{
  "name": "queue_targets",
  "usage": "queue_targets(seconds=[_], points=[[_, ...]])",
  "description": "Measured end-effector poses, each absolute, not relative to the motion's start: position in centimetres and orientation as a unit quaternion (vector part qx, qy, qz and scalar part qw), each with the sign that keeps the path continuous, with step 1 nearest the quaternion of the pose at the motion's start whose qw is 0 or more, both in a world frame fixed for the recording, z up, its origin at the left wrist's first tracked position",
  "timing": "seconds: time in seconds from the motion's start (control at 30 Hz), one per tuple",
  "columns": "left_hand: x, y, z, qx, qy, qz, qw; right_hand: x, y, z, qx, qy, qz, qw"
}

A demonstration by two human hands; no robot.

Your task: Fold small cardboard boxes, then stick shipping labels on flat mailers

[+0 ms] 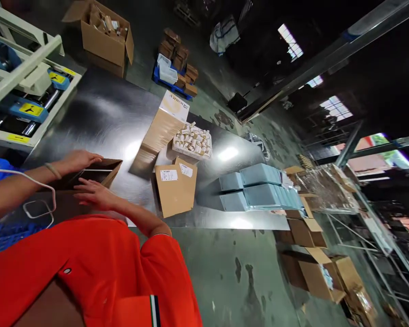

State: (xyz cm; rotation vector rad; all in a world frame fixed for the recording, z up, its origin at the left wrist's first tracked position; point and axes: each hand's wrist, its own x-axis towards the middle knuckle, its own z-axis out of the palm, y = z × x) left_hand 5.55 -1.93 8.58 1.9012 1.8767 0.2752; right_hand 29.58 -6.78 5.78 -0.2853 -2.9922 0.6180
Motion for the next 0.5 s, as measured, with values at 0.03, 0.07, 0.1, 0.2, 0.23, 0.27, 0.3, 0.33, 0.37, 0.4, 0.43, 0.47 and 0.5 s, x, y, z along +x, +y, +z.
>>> queue_targets(seconds=[0.03, 0.07, 0.1, 0.2, 0.23, 0.27, 0.3, 0.33, 0.37, 0.4, 0.43, 0.47, 0.5], points=[[6.3, -2.3, 8.5, 0.696, 0.676, 0.088, 0.223, 29.8, -6.6, 5.6, -0.113, -0.97, 0.209, 0.053], [6.8, -2.6, 8.6, 0.701, 0.674, 0.078, 0.22, 30.0, -6.0, 5.4, -0.142, -0.964, 0.215, 0.065], [7.1, -2.7, 8.7, 0.703, 0.674, 0.073, 0.215, 30.0, -5.3, 5.4, -0.171, -0.958, 0.22, 0.068], [7.8, -2.4, 9.1, 0.703, 0.68, 0.079, 0.192, 28.4, -2.8, 5.6, -0.2, -0.956, 0.216, 0.017], [7.8, -2.1, 9.1, 0.703, 0.682, 0.084, 0.184, 27.3, -2.2, 5.9, -0.205, -0.957, 0.204, -0.005], [7.8, -1.8, 9.2, 0.704, 0.683, 0.091, 0.174, 26.1, -1.7, 6.2, -0.214, -0.958, 0.189, -0.02], [7.6, -1.6, 9.2, 0.704, 0.684, 0.099, 0.163, 24.9, -1.4, 6.7, -0.224, -0.958, 0.176, -0.03], [7.4, -1.5, 9.1, 0.705, 0.685, 0.107, 0.152, 23.9, -1.3, 7.2, -0.229, -0.958, 0.167, -0.038], [7.0, -1.5, 9.1, 0.704, 0.687, 0.115, 0.141, 23.1, -1.4, 7.6, -0.228, -0.959, 0.161, -0.046], [6.6, -1.7, 9.0, 0.703, 0.689, 0.12, 0.132, 22.7, -1.5, 8.0, -0.22, -0.961, 0.158, -0.058], [6.1, -1.9, 9.0, 0.701, 0.691, 0.123, 0.125, 22.6, -1.8, 8.3, -0.206, -0.963, 0.155, -0.071], [5.5, -2.2, 9.0, 0.701, 0.692, 0.123, 0.122, 22.8, -2.2, 8.5, -0.188, -0.966, 0.153, -0.084], [4.9, -2.5, 8.9, 0.701, 0.692, 0.121, 0.123, 23.4, -2.7, 8.5, -0.167, -0.97, 0.152, -0.095]])
